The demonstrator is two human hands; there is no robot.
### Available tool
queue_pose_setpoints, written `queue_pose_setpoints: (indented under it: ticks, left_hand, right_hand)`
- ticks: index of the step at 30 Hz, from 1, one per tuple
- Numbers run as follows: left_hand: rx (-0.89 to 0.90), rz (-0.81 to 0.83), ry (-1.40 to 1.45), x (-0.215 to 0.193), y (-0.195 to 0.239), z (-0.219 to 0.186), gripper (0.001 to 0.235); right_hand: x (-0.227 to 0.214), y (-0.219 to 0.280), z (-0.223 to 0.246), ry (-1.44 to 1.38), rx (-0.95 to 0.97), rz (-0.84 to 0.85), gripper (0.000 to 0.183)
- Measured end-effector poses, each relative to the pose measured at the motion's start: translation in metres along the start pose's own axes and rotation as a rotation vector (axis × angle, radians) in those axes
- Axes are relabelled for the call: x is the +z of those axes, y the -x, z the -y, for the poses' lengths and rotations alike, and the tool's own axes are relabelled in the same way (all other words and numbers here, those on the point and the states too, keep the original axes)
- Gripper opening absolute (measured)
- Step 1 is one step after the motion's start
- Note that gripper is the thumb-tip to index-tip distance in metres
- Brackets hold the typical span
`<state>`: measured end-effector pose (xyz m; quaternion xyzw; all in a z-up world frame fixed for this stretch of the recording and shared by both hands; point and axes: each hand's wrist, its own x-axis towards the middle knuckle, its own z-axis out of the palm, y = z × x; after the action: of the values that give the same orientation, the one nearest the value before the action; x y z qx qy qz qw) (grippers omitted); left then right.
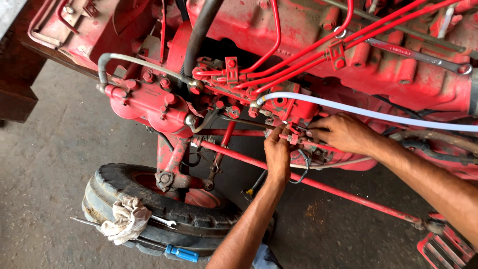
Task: The person wipes tractor engine components with a cloth and manipulates wires and small connectors by hand. They also use a wrench to tighten a bolt on the engine assembly.
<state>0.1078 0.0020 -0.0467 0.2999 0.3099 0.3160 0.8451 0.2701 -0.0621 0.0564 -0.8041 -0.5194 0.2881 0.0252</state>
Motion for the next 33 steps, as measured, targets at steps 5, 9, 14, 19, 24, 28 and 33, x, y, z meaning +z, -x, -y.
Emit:
queue_pose_setpoints:
  ticks: [5,9,14,19,24,28,33]
  left_hand:
    - [0.122,-0.031,-0.081,-0.009,-0.012,0.018,0.049]
    - [0.113,-0.100,-0.261,-0.014,-0.013,0.018,0.047]
    - [0.295,-0.121,-0.513,-0.006,-0.002,-0.016,0.037]
    - [0.197,-0.139,-0.826,0.005,0.014,-0.044,0.032]
    - [0.308,-0.129,-1.000,-0.002,0.003,-0.039,0.030]
    - [0.201,-0.191,-1.093,0.001,0.003,-0.043,0.030]
    - [0.155,-0.164,-1.090,0.007,0.017,-0.066,0.033]
  right_hand:
    - [0.022,-0.025,-0.053,0.006,-0.065,-0.049,0.034]
    - [0.031,-0.045,-0.078,-0.023,0.266,0.112,0.034]
    - [0.054,-0.076,-0.123,0.189,-0.012,0.074,0.034]
    - [0.066,-0.072,-0.120,-0.142,-0.278,-0.045,0.024]
    - [0.033,-0.059,-0.098,0.133,-0.009,-0.081,0.032]
    - [0.025,-0.052,-0.069,0.126,-0.132,-0.204,0.032]
    - [0.009,-0.049,-0.039,0.166,-0.099,-0.100,0.030]
